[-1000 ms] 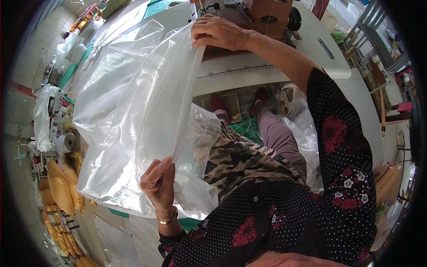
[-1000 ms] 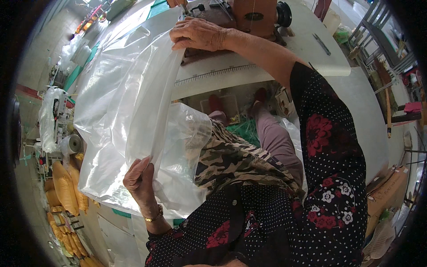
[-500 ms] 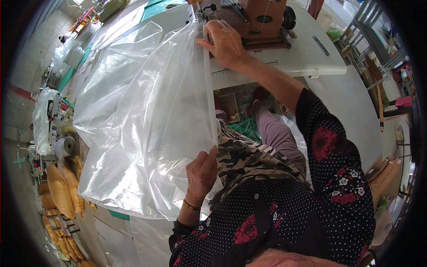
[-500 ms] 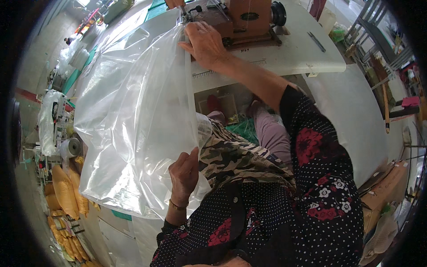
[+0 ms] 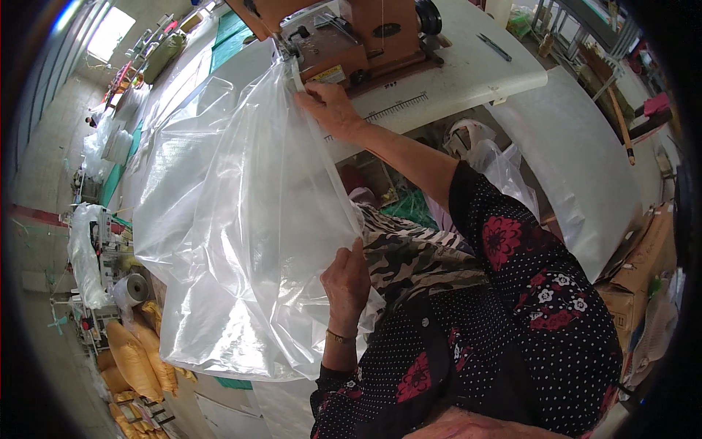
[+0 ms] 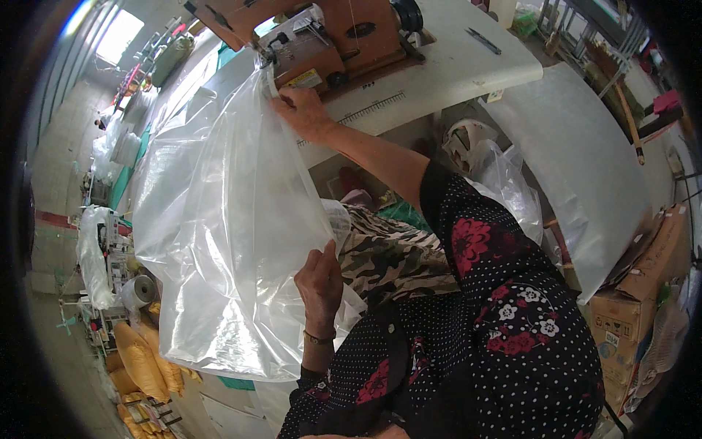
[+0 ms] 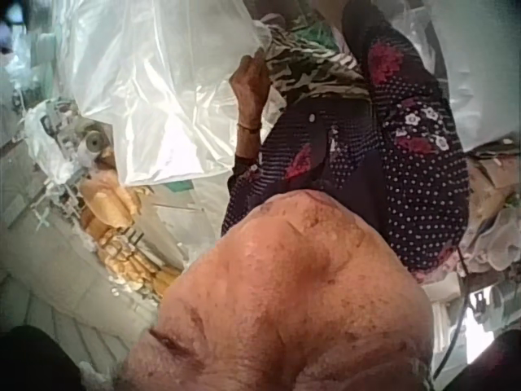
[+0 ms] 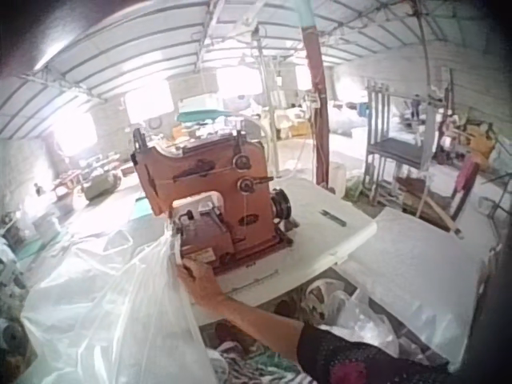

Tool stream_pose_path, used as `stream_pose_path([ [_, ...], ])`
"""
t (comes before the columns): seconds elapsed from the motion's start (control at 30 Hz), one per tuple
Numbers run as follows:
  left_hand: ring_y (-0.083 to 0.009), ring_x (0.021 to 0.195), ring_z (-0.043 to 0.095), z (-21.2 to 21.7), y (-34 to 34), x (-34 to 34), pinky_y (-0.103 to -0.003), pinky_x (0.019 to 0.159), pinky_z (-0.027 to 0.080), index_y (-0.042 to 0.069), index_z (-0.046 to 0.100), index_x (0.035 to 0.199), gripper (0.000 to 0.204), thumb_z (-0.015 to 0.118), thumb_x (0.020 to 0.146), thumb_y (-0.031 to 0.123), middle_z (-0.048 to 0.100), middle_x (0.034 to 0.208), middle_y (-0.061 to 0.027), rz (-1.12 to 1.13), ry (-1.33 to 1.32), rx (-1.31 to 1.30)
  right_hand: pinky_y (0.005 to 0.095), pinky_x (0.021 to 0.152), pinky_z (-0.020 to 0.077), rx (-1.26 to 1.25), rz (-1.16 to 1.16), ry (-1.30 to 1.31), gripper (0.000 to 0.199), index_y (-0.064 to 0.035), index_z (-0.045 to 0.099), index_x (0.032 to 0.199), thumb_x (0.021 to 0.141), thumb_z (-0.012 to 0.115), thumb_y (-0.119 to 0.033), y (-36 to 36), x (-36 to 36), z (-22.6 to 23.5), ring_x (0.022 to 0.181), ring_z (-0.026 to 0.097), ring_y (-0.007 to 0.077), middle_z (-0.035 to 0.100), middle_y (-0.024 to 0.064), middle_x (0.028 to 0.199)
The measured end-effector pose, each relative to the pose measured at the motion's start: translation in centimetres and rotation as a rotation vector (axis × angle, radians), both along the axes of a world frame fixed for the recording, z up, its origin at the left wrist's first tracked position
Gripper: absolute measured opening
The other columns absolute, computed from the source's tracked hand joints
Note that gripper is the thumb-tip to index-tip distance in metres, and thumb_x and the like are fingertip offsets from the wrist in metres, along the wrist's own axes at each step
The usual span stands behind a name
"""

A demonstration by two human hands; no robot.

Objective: The person is using an industrial sewing machine to join large clear plastic sheets.

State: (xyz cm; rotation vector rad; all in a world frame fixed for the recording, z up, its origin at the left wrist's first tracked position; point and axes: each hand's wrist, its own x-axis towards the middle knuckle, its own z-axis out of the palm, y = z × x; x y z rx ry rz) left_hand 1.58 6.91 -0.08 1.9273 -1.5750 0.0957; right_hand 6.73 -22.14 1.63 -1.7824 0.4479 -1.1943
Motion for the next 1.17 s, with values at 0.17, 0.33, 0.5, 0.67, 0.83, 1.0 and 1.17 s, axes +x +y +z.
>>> stream_pose_path([
  [0.17, -0.0246, 0.051, 0.051, 0.2, -1.3, 0.6, -0.035, 0.045, 0.041, 0.003, 0.066, 0.105, 0.034, 0.061, 0.074, -0.009, 0.048, 0.066, -0.0094, -0.022, -0.037, 0.012, 0.0336, 0.058, 0.0409, 0.002, -0.025, -0.063, 0.031, 0.0017, 0.059, 0.077, 0.088, 0.059, -0.027, 0.2, 0.4, 0.2, 0.057, 0.049, 0.0164, 0.055, 0.0094, 0.061],
  [0.33, -0.0262, 0.053, 0.053, 1.2, -4.0, 0.9, -0.036, 0.047, 0.042, 0.004, 0.066, 0.104, 0.031, 0.061, 0.075, -0.007, 0.050, 0.069, -0.0104, -0.035, -0.093, 0.014, 0.0367, 0.060, 0.0419, 0.108, -0.009, -0.129, 0.031, 0.0008, 0.058, 0.074, 0.086, 0.060, -0.028, 0.2, 0.6, 0.4, 0.057, 0.051, 0.0226, 0.053, 0.0132, 0.061],
  [0.5, -0.0294, 0.057, 0.056, 2.4, -7.1, 1.8, -0.037, 0.051, 0.045, 0.004, 0.066, 0.102, 0.027, 0.059, 0.078, -0.004, 0.053, 0.071, -0.0118, -0.059, -0.117, 0.013, 0.0356, 0.061, 0.0423, 0.140, -0.001, -0.132, 0.033, 0.0012, 0.059, 0.073, 0.086, 0.060, -0.029, -0.2, 0.5, 0.0, 0.059, 0.051, 0.0202, 0.056, 0.0116, 0.063],
  [0.67, -0.0344, 0.062, 0.057, 3.1, -10.3, 3.2, -0.041, 0.054, 0.046, 0.003, 0.065, 0.104, 0.026, 0.058, 0.079, -0.002, 0.054, 0.073, -0.0145, -0.046, -0.219, 0.021, 0.0347, 0.061, 0.0429, 0.202, 0.027, -0.199, 0.033, 0.0012, 0.061, 0.075, 0.086, 0.061, -0.030, -0.4, 0.4, -0.2, 0.060, 0.052, 0.0203, 0.059, 0.0117, 0.065],
  [0.83, -0.0342, 0.066, 0.063, 4.4, -12.6, 5.7, -0.042, 0.057, 0.051, 0.004, 0.062, 0.107, 0.027, 0.053, 0.081, 0.003, 0.059, 0.083, -0.0138, 0.055, -0.371, 0.058, 0.0353, 0.061, 0.0429, 0.187, 0.037, -0.236, 0.035, 0.0013, 0.061, 0.075, 0.086, 0.061, -0.032, -0.3, 1.0, -1.0, 0.059, 0.052, 0.0204, 0.058, 0.0124, 0.063],
  [1.0, -0.0351, 0.069, 0.065, 6.4, -15.9, 7.5, -0.044, 0.059, 0.052, 0.004, 0.063, 0.098, 0.017, 0.053, 0.084, 0.006, 0.062, 0.088, -0.0139, 0.148, -0.474, 0.043, 0.0371, 0.061, 0.0441, 0.149, 0.026, -0.180, 0.037, 0.0023, 0.060, 0.073, 0.086, 0.060, -0.033, -0.1, 0.6, -0.8, 0.059, 0.055, 0.0185, 0.057, 0.0135, 0.062],
  [1.17, -0.0347, 0.074, 0.063, 7.1, -18.5, 9.3, -0.046, 0.067, 0.049, 0.006, 0.064, 0.089, 0.010, 0.056, 0.084, 0.011, 0.063, 0.083, -0.0141, 0.172, -0.420, -0.082, 0.0261, 0.059, 0.0444, 0.276, 0.132, -0.167, 0.028, -0.0039, 0.063, 0.080, 0.091, 0.059, -0.029, 0.3, -0.2, 0.0, 0.065, 0.049, 0.0052, 0.056, 0.0007, 0.064],
])
